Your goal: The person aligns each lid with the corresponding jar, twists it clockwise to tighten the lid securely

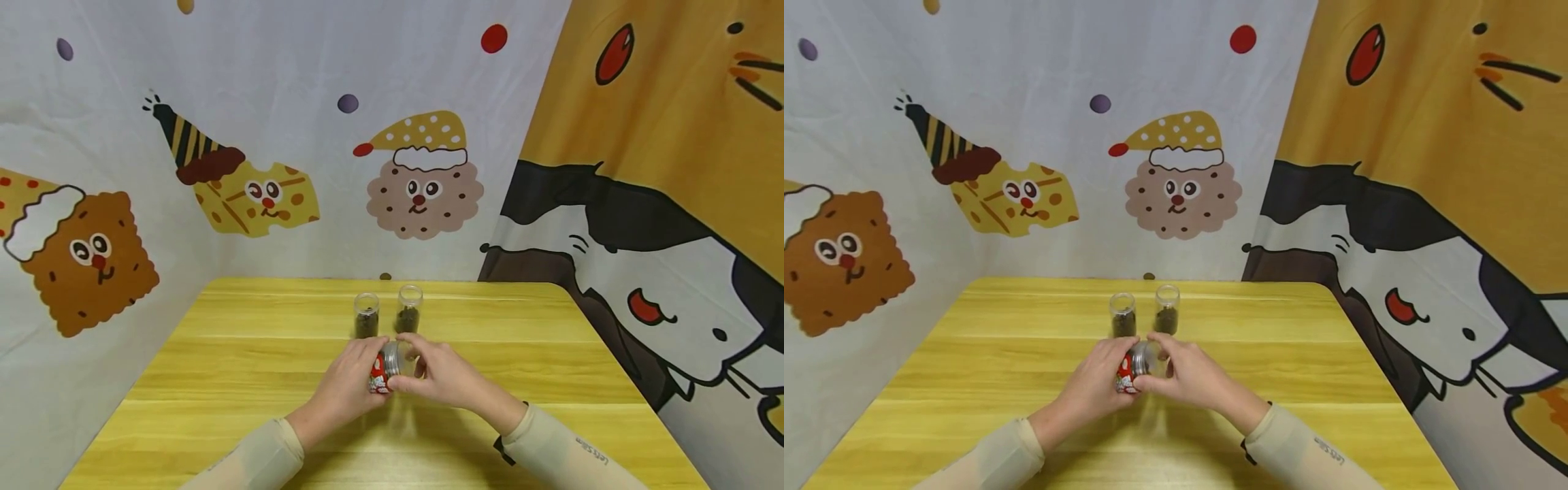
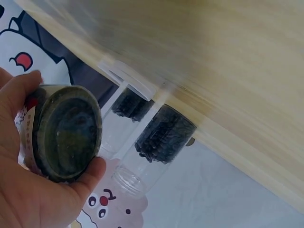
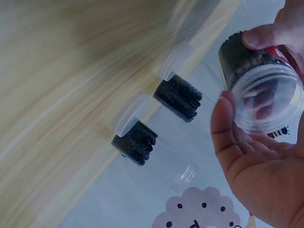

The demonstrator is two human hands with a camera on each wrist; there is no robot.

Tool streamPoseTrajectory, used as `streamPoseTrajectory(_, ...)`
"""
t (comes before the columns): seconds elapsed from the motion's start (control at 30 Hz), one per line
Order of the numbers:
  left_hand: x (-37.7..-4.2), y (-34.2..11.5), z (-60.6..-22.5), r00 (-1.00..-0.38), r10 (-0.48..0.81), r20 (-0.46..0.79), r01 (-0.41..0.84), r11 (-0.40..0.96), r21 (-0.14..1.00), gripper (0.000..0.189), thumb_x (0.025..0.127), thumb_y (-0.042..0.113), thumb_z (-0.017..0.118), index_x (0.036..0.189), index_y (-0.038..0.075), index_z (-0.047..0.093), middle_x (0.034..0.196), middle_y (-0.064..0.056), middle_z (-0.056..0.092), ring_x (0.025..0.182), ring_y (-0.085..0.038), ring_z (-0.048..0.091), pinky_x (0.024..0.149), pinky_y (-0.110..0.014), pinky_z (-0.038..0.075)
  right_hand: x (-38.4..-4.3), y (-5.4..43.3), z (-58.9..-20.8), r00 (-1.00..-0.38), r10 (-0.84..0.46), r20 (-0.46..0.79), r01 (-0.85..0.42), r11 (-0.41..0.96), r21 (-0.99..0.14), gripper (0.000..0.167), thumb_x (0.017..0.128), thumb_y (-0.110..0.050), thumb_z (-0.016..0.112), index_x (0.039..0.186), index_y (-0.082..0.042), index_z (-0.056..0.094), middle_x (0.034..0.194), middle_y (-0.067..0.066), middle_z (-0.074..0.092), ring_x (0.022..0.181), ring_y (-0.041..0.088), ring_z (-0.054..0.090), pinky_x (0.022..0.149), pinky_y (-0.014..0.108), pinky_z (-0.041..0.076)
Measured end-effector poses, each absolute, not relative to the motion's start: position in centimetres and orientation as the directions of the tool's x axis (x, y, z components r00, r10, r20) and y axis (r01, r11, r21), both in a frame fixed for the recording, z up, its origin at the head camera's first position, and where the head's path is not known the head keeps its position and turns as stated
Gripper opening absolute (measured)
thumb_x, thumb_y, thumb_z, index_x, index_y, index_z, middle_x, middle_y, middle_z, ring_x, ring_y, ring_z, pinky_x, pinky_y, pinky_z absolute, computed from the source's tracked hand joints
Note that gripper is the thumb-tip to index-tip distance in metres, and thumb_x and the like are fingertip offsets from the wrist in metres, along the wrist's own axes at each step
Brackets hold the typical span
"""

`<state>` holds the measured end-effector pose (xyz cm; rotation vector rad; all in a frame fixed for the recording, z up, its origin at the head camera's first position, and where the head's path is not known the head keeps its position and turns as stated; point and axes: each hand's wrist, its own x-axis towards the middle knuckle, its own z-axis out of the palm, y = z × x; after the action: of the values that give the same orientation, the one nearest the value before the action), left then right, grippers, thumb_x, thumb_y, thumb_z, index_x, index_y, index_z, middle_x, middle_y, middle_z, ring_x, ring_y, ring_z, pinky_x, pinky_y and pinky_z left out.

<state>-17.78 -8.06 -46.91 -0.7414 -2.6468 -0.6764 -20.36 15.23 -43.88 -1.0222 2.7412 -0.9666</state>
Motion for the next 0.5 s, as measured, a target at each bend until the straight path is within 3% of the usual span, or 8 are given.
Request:
streamPoseTrajectory(0.1,-17.87,-8.15,-47.08,-0.833,0.398,0.384,0.534,0.757,0.376,0.100,0.067,0.027,0.103,0.151,0.006,0.053,0.142,-0.012,0.065,0.128,-0.028,0.063,0.108,-0.045,0.059,-20.24,15.52,-43.92,-0.765,-0.626,0.152,-0.598,0.601,-0.531,0.093,0.092,-0.059,0.078,0.164,-0.014,0.039,0.144,0.014,0.069,0.105,0.020,0.076,0.085,0.033,0.064)
streamPoseTrajectory(0.23,-18.08,-8.28,-47.21,-0.852,0.378,0.361,0.510,0.752,0.417,0.099,0.067,0.027,0.103,0.150,0.006,0.055,0.144,-0.012,0.065,0.129,-0.029,0.063,0.108,-0.047,0.059,-20.18,15.93,-43.91,-0.691,-0.689,0.221,-0.703,0.568,-0.428,0.102,0.086,-0.057,0.084,0.168,-0.020,0.035,0.167,0.011,0.047,0.142,0.033,0.060,0.112,0.050,0.056)
streamPoseTrajectory(0.37,-18.19,-8.33,-47.13,-0.849,0.379,0.368,0.517,0.739,0.431,0.096,0.067,0.026,0.102,0.149,0.007,0.055,0.143,-0.012,0.065,0.128,-0.029,0.063,0.108,-0.047,0.059,-20.21,16.08,-43.79,-0.614,-0.734,0.292,-0.780,0.505,-0.370,0.096,0.085,-0.043,0.090,0.165,-0.021,0.041,0.168,0.013,0.044,0.146,0.036,0.056,0.113,0.053,0.055)
streamPoseTrajectory(0.5,-18.08,-8.33,-47.01,-0.843,0.394,0.367,0.530,0.730,0.431,0.096,0.067,0.027,0.102,0.149,0.009,0.055,0.142,-0.012,0.066,0.127,-0.029,0.063,0.105,-0.048,0.060,-20.16,16.10,-43.67,-0.596,-0.745,0.300,-0.792,0.484,-0.371,0.090,0.086,-0.033,0.091,0.163,-0.022,0.045,0.166,0.014,0.047,0.144,0.036,0.058,0.110,0.052,0.058)
